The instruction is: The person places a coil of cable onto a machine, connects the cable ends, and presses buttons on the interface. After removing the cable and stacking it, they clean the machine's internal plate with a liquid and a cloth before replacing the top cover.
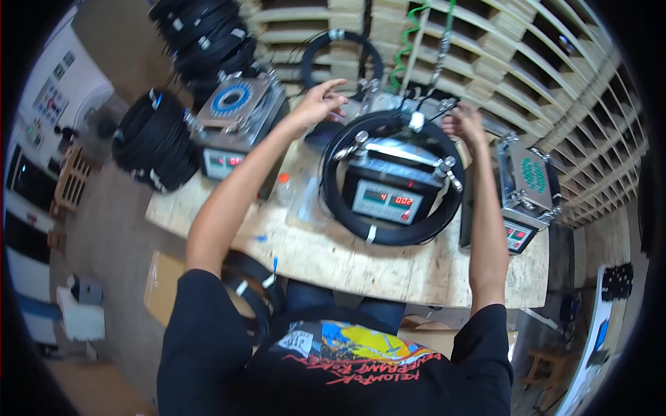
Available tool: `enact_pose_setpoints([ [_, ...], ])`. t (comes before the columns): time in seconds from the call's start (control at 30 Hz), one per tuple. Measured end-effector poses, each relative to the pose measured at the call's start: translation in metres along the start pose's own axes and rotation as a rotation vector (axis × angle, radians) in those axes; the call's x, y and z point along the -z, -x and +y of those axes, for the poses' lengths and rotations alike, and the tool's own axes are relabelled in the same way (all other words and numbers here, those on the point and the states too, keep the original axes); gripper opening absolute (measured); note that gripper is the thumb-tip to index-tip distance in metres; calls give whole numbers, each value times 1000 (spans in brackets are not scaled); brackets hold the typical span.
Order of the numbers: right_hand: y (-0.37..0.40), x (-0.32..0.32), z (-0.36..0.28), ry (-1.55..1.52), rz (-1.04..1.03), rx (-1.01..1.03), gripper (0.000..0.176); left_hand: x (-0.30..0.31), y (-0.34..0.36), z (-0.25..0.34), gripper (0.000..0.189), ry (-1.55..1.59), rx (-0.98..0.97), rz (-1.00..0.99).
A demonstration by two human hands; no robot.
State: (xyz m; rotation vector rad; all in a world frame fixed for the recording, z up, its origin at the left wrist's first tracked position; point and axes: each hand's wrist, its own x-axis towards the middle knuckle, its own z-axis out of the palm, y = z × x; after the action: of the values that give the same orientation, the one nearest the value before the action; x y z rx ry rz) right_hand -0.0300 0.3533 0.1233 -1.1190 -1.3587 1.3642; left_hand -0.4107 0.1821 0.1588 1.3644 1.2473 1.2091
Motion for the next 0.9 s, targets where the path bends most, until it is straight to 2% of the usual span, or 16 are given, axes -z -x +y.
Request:
enact_pose_setpoints([
  [0.07, -2, 13, -3, 114, 35, 147, 52, 29, 64, 10, 43, -91, 21, -117],
  [0.13, 35, -6, -39, 223, 254, 375, 39, 60, 132, 17, 40, -167, 82, -218],
  [0.2, 84, -42, -78, 127, 333, 629, 25, 87, 201, 17, 39, -232, 199, -264],
  [0.27, 156, -105, -118, 12, 297, 736, 24, 118, 264, 10, 41, -286, 330, -245],
  [0.33, 217, -166, -128, 141, 200, 807, 18, 147, 325, -17, 49, -352, 462, -149],
  [0.37, 240, -190, -119, 96, -46, 763, 17, 161, 358, -35, 53, -377, 540, -71],
  [0.4, 256, -217, -104, 343, -143, 851, 18, 175, 390, -58, 63, -381, 590, -7],
  [0.47, 305, -276, -58, 266, -559, 673, 20, 194, 458, -105, 82, -422, 644, 147],
  [0.5, 325, -301, -34, 403, -799, 577, 19, 195, 491, -126, 91, -459, 646, 232],
  [0.57, 363, -347, 33, 436, -1068, 384, 27, 194, 546, -160, 102, -267, 809, 176],
  [0.63, 397, -373, 87, 521, -1111, 550, 43, 165, 569, -164, 90, -345, 554, 115],
  [0.67, 412, -381, 100, 627, -1087, 577, 53, 154, 576, -169, 90, -349, 547, 122],
  [0.73, 436, -398, 137, 802, -1063, 615, 79, 143, 585, -190, 64, -310, 550, 504],
  [0.77, 443, -402, 141, 897, -1124, 595, 88, 146, 590, -206, 64, -309, 543, 506],
  [0.83, 455, -408, 154, 931, -1004, 670, 93, 151, 596, -230, 41, -232, 581, 677],
  [0.9, 448, -407, 158, 933, -1018, 636, 95, 149, 594, -227, 35, -281, 523, 690],
])
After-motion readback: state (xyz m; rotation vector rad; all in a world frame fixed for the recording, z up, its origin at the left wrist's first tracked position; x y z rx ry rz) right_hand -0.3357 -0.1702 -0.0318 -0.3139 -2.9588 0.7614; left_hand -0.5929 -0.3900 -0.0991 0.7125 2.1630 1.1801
